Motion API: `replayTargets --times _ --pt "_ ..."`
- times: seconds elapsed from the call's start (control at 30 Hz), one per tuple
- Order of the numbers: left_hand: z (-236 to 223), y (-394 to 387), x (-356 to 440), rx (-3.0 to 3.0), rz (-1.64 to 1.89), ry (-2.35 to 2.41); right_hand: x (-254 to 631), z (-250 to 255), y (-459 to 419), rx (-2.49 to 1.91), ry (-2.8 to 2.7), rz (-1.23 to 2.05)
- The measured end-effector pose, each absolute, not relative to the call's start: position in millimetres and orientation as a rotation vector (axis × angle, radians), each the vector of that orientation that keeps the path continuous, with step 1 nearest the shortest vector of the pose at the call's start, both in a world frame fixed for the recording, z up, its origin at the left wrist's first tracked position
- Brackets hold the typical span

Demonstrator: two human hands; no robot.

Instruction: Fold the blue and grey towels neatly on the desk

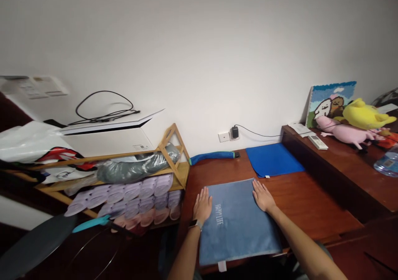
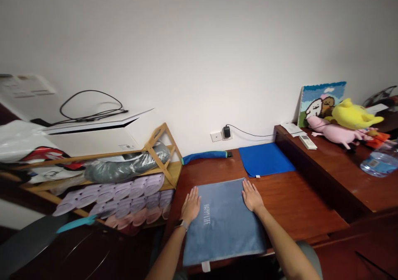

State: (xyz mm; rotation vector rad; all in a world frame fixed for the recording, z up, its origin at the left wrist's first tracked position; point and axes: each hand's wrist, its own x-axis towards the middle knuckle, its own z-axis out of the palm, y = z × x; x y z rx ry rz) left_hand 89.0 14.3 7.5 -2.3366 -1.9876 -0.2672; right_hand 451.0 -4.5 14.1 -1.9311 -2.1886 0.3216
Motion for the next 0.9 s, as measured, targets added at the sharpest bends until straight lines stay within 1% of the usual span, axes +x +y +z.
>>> replayTargets --times 0.17,0.27,0.4,0.5,0.6,0.7,0.9 --pt "2.6 12.0 77.9 -2.31 -0.315 -1.984 451.7 21.8 -4.3 -2.007 -2.224 0.327" --pt "-0.9 10.0 82.8 -2.297 -0.357 -1.984 431.7 35.4 -2.9 -2.027 -2.21 0.255" --pt "-1.7 8.3 82.9 -2.296 -0.379 -1.98 350.6 52.7 -2.8 -1.777 -2.248 0.209" --pt "-1.6 8.3 81.4 -2.303 -0.36 -1.996 277.4 53.6 -7.9 -1.579 -2.331 0.307" --pt "-3.4 9.4 80.1 -2.307 -0.369 -2.005 245.9 44.0 -12.9 -1.562 -2.367 0.404" --pt "-6.2 10.9 79.0 -2.3 -0.399 -1.991 279.9 33.1 -13.3 -1.723 -2.312 0.382" --pt "-7.5 11.9 80.1 -2.289 -0.437 -1.975 427.6 30.8 -6.0 -2.25 -2.06 0.274"
